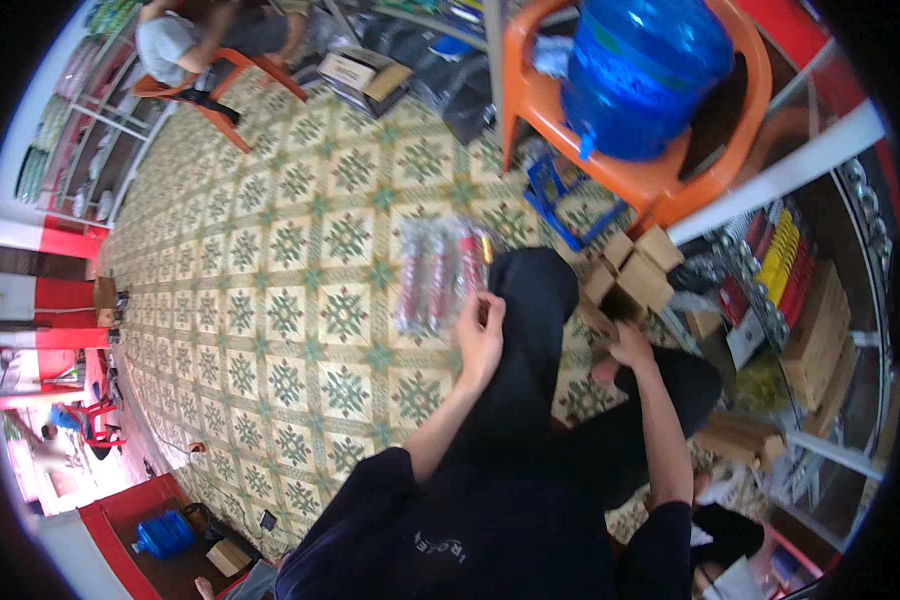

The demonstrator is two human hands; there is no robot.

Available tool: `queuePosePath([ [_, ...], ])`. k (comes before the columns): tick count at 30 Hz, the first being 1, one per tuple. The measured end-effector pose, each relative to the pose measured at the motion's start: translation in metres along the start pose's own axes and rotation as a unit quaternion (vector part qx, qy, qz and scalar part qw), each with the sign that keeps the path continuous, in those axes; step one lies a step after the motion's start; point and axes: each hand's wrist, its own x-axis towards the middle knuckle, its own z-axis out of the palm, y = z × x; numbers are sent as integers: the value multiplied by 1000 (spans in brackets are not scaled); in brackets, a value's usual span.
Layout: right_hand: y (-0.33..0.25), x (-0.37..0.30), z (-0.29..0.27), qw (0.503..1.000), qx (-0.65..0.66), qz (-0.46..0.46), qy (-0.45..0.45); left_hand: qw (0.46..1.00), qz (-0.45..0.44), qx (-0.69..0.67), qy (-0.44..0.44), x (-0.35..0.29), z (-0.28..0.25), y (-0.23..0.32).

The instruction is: The person wraps motorcycle shock absorbers in bubble wrap and places them into cardboard boxes, then stacks the filled boxes on a shelf.

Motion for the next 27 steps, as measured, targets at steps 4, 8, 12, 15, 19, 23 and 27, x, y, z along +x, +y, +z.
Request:
queuePosePath([
  [4, -10, 0, 26, 998, 51, -17, 28, 995, 38, 24, -92, 10, -15, -9],
  [8, 3, 4, 45, 998, 7, 8, 66, 934, 43, 234, -266, 29, -29, 22],
  [12, -54, -41, -11, 993, 27, 0, 117, 956, 7, 231, -179, 55, -29, 20],
  [15, -68, -89, -53, 974, 49, -1, 220, 930, 214, 222, -201, 51, -4, 43],
  [19, -57, -136, -69, 902, 133, -77, 402, 834, 272, 154, -455, 30, 44, 74],
  [23, -67, -172, -65, 855, 253, -105, 441, 822, 155, 287, -467, 23, 95, 48],
  [27, -65, -168, -50, 844, 206, -134, 476, 836, -97, -23, -540, 38, 135, -2],
])
